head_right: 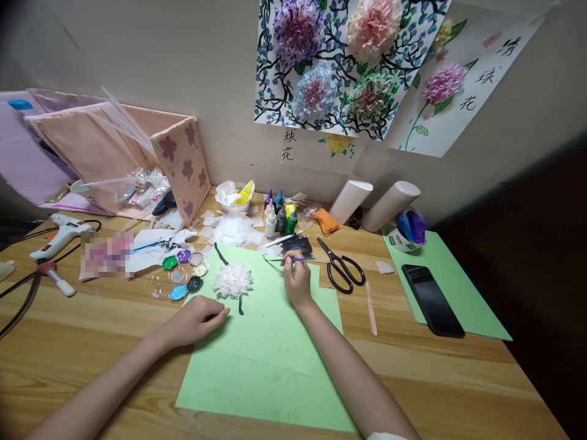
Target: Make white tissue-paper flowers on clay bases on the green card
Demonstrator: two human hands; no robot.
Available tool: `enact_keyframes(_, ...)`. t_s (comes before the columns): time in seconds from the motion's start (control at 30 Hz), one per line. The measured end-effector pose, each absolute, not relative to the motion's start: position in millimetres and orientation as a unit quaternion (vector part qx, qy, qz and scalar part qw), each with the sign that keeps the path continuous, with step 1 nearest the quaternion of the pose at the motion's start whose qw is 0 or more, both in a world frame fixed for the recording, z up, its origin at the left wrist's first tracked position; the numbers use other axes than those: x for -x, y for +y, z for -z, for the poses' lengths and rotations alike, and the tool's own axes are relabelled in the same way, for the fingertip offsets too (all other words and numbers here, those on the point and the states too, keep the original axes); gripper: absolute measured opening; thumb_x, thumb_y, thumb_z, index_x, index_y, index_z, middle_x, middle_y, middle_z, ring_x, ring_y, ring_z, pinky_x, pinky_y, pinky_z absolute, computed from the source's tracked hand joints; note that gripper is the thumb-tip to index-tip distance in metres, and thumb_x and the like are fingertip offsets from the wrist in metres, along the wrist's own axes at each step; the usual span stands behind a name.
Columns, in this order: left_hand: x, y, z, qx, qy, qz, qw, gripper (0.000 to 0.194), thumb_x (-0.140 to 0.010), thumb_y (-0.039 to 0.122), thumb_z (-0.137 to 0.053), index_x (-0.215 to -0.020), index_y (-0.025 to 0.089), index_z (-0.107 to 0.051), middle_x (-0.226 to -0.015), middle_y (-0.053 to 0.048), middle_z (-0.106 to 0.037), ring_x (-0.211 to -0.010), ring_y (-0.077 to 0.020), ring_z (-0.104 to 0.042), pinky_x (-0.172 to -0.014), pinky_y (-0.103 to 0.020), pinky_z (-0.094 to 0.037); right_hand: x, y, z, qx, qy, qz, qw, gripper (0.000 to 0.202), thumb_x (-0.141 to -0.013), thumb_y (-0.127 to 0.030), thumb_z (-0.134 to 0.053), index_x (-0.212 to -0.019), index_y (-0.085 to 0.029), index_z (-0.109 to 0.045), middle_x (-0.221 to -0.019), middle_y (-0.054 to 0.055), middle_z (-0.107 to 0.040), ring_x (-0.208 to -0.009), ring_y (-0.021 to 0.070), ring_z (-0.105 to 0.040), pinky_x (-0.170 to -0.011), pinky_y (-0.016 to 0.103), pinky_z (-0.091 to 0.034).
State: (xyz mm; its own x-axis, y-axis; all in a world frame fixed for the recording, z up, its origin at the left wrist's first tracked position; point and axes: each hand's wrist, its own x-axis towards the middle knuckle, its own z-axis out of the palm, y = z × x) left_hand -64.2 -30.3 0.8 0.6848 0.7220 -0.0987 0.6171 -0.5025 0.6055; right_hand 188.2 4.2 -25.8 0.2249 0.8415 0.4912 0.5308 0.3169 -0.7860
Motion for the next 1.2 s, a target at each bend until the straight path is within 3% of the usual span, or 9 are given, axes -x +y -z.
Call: enact_keyframes(1.2, 64.0, -29.9, -3.0, -0.862, 0.391, -0.088, 0.311, 0.040, -0.090, 0.030, -0.036, -0.053, 0.015, -0.035, -0.049, 0.004, -0.031, -0.048, -0.0076, -0.027, -0.052, -0.025, -0.019, -187.3, 5.5, 23.5, 0.574, -0.613, -0.126, 0.528, 0.017, -0.090, -0.023, -0.037, -0.079, -0.021, -0.050, -0.075, 0.001, -0.054, -0.071, 0.0160, -0.055, -0.067, 0.029, -0.042)
